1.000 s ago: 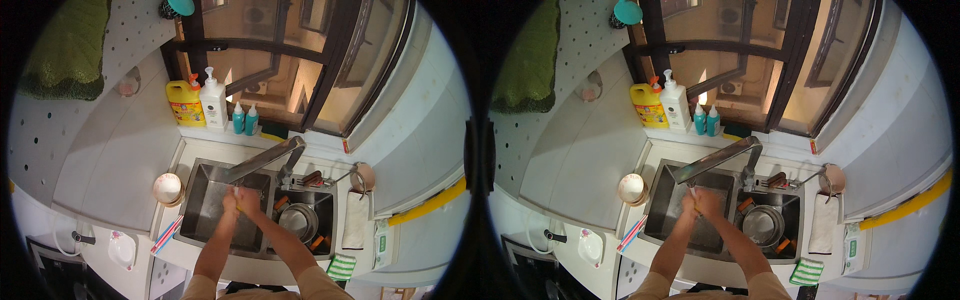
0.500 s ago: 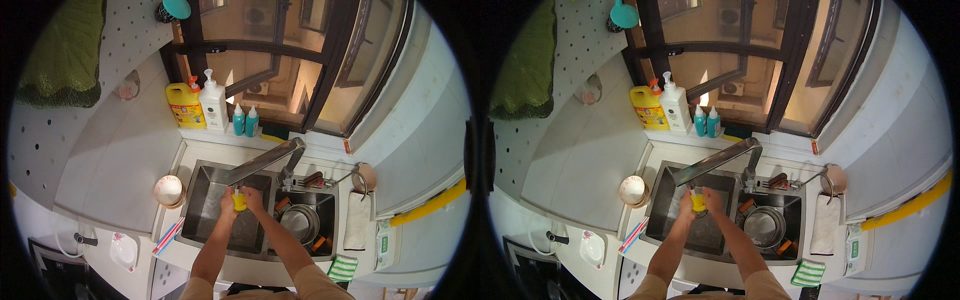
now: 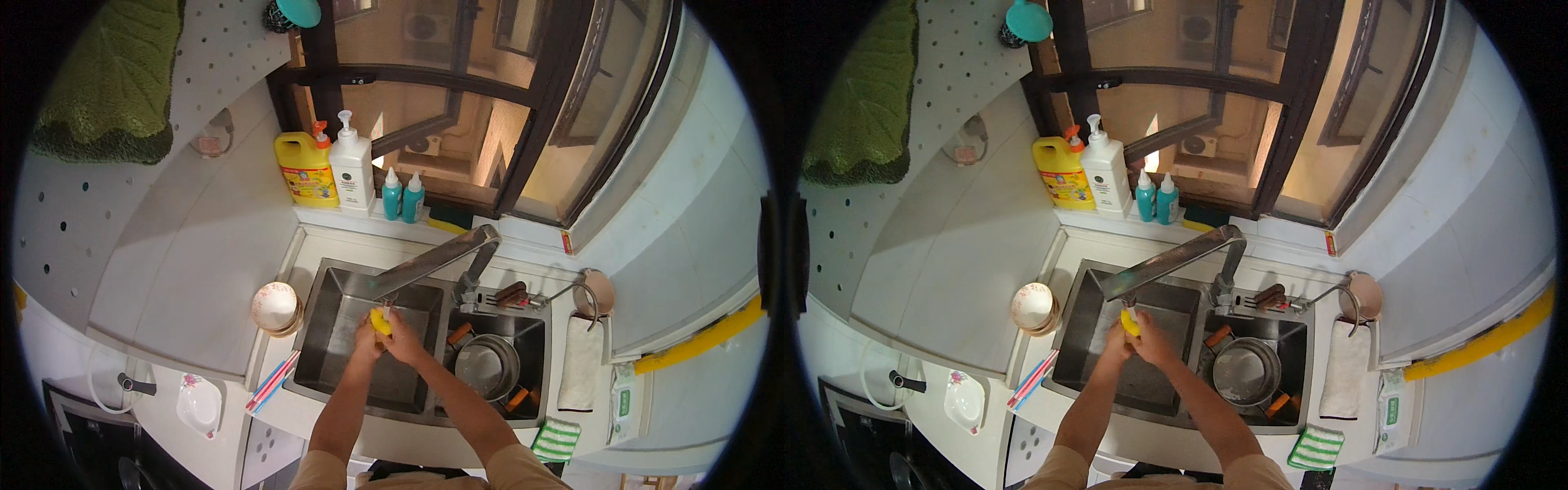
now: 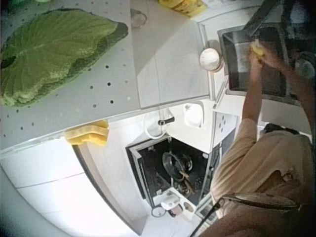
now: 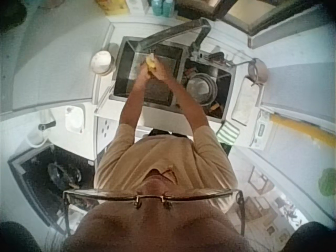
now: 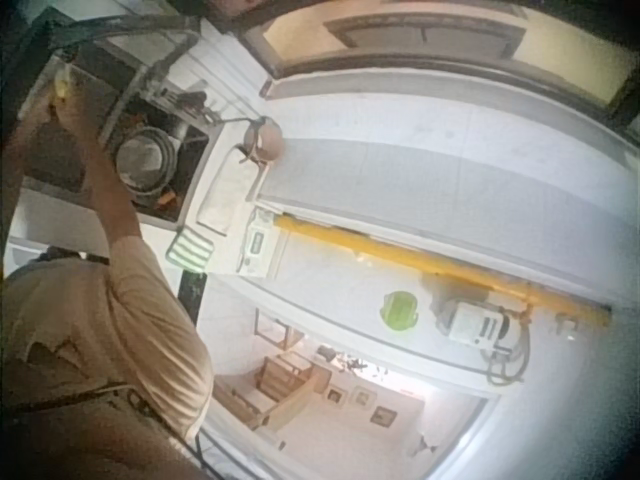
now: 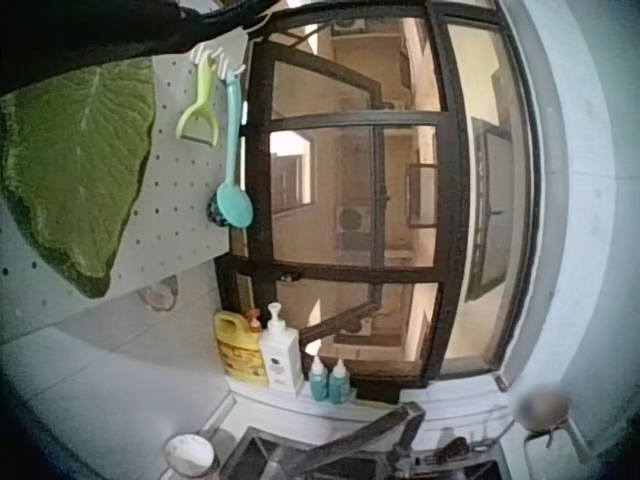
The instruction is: The person washes a bowl, chopsticks, and the sink using a yellow sponge and running water, then briefly wipes a dining table with the same sponge before returning to wash additional bowls. The cleaned items are placed on the counter or in the sink area.
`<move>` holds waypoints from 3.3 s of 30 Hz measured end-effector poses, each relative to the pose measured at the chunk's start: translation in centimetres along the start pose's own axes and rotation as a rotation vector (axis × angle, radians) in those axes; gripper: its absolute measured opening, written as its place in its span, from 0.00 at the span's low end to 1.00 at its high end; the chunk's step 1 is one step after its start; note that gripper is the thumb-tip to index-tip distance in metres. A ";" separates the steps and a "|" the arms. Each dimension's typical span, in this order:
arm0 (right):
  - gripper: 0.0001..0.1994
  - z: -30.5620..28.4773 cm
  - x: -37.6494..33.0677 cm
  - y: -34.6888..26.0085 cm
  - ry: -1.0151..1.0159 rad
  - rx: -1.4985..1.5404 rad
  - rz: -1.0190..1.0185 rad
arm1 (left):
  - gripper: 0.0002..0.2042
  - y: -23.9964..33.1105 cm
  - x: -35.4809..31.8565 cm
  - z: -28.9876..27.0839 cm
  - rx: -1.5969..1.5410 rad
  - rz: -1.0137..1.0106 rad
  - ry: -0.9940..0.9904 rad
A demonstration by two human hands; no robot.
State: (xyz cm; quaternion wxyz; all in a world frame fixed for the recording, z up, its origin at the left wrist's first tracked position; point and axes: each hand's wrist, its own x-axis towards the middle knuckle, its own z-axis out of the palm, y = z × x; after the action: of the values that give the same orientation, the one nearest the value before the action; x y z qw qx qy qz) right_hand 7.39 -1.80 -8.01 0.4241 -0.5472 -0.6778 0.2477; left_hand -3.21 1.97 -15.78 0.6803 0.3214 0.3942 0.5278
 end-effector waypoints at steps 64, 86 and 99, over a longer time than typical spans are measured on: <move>0.13 -0.5 1.2 -3.2 0.211 -0.198 0.240 | 0.26 7.0 -1.5 6.0 0.289 -0.456 0.306; 0.18 4.3 0.3 -0.4 0.263 0.276 0.501 | 0.22 3.3 0.0 3.7 -0.255 -0.266 0.286; 0.19 2.3 -0.2 4.4 0.032 0.342 0.492 | 0.14 10.9 -5.7 -6.6 0.325 -0.137 0.158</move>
State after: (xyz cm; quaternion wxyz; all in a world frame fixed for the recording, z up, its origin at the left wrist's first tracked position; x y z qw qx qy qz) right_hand 7.81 -0.42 -12.81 0.4480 -0.6196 -0.4665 0.4447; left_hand -14.79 -0.89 -8.53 0.6208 0.3569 0.5474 0.4332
